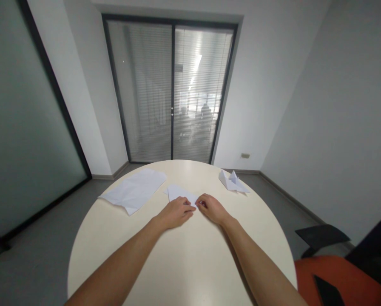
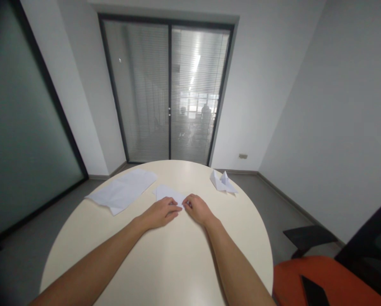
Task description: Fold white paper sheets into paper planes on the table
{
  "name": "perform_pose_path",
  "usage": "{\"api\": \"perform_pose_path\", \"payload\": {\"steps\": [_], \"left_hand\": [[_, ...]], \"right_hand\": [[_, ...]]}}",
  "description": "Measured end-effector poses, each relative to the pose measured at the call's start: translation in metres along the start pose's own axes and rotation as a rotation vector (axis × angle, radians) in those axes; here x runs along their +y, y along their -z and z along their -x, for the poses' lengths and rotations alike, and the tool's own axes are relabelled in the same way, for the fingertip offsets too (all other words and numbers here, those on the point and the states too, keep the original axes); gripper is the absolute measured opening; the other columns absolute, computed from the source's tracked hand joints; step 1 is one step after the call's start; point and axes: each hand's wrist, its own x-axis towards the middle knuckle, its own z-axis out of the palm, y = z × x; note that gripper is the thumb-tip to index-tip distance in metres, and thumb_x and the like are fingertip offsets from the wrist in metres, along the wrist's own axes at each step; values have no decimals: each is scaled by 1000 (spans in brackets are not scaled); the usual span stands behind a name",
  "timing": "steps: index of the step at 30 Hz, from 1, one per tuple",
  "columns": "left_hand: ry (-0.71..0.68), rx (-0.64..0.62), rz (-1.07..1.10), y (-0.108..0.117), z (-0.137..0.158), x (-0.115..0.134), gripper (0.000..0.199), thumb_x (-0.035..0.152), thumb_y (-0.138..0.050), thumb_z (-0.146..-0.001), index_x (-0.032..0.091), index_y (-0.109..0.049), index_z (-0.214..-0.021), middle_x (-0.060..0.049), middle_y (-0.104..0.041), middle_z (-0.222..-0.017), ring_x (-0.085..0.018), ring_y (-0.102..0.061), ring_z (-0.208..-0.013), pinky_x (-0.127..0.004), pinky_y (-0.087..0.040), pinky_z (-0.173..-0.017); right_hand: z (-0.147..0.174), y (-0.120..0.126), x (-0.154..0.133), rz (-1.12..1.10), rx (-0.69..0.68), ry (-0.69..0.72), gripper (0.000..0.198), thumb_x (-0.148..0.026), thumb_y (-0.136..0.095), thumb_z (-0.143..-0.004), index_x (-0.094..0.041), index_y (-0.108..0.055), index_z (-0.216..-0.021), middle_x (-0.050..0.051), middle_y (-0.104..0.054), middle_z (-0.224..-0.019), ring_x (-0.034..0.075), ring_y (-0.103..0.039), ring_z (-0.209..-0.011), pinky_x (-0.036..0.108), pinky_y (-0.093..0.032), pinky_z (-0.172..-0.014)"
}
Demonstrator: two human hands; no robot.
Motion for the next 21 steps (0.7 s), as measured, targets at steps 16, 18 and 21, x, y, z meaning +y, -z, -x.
{"api": "perform_pose_path", "payload": {"steps": [16,18,21], "left_hand": [[-6,6,4,-3,0,2,33,37,-45,-99,25,-66,-122,-8,-61,-115,-23,-55,-109,-39,-45,-100],[-1,4,2,-3,0,1,34,37,-45,-99,25,-66,-123,-9,-61,-115,-23,-56,-109,-38,-45,-99],[4,3,5,-3,0,2,34,37,-45,-100,25,-67,-122,-9,-61,-116,-23,-55,-110,-38,-45,-100]], "right_hand": [[1,-1,5,-1,-6,-25,18,-15,-59,-86,-20,-69,-100,4,-65,-88,16,-58,-78,27,-44,-75],[1,0,4,-4,-5,-15,17,-15,-59,-87,-19,-69,-100,4,-66,-88,16,-58,-79,28,-44,-76],[2,2,5,7,-17,-4,18,-16,-56,-89,-19,-70,-100,5,-67,-92,17,-59,-81,29,-45,-79]]}}
